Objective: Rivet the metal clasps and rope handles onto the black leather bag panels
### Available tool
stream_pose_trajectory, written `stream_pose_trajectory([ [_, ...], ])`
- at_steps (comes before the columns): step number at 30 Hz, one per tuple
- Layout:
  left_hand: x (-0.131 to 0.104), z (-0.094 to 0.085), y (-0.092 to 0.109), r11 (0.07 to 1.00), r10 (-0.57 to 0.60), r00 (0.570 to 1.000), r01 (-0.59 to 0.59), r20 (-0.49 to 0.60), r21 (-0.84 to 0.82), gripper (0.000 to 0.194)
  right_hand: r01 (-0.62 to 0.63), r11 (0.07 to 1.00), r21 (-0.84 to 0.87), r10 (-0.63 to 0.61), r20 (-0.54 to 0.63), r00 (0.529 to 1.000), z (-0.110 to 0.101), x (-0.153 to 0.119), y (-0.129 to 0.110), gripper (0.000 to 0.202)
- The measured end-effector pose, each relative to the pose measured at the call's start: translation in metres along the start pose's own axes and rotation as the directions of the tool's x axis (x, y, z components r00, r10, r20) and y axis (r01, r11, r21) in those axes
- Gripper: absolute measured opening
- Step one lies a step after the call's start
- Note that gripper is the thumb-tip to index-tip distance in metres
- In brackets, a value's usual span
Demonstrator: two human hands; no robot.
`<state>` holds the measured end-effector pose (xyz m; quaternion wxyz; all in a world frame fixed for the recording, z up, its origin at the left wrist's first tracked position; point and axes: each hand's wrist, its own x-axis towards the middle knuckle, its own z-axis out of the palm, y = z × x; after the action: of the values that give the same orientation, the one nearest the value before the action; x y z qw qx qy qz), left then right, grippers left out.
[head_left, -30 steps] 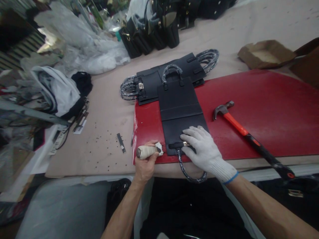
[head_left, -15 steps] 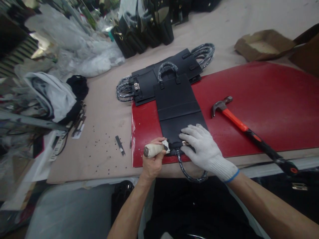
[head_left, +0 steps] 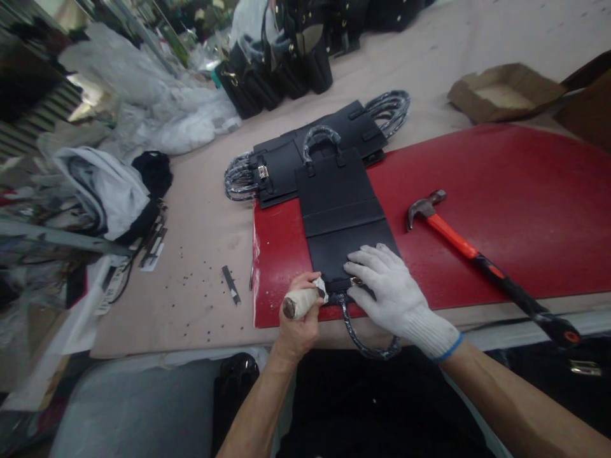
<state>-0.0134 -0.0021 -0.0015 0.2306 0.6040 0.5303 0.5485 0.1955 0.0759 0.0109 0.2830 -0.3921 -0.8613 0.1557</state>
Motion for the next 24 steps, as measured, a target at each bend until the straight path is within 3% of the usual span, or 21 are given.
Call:
stream_pose_trajectory([
  [9, -0.008, 0.005, 0.004, 0.995, -0.095, 0.991, 0.096, -0.094, 0.011, 0.009, 0.012, 1.0, -0.004, -0.012, -0.006, 1.0, 0.001, -0.001, 0.001, 0.031],
  [24, 0.02, -0.009, 0.0, 0.996, -0.073, 0.988, 0.079, 0.134, -0.045, 0.015, -0.018, 1.0, -0.004, 0.018, -0.001, 1.0, 0.001, 0.0, 0.0, 0.03],
])
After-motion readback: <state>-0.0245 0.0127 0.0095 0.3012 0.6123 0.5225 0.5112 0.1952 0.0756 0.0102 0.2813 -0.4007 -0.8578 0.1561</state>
